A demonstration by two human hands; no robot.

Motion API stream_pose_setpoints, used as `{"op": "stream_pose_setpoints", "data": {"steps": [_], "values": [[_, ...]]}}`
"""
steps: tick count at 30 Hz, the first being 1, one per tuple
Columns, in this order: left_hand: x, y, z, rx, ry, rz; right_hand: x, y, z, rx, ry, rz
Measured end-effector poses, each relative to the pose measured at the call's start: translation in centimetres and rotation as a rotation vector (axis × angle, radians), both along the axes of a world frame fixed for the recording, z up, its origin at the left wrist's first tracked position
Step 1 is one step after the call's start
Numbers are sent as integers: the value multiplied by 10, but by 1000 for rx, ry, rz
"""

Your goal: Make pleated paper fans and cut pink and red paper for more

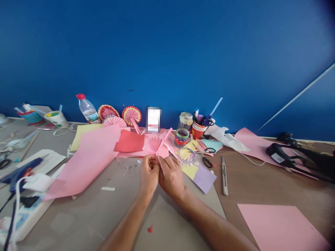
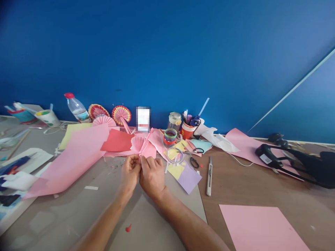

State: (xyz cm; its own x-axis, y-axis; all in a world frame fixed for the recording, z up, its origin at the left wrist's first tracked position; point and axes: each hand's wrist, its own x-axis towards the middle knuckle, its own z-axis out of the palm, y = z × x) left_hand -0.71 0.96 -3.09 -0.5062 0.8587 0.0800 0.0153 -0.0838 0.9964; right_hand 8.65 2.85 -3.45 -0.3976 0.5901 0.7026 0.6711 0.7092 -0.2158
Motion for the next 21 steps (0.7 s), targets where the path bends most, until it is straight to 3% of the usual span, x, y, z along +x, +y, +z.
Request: {"op": "stream_pose_setpoints", "data": {"steps": [9, 21], "values": [[4, -1, -4, -7, -114, -58, 5, -7, 15, -121, -139, -23], [-4, 0, 6, -78, -442, -85, 8, -9, 23, -194, -224, -12]]}}
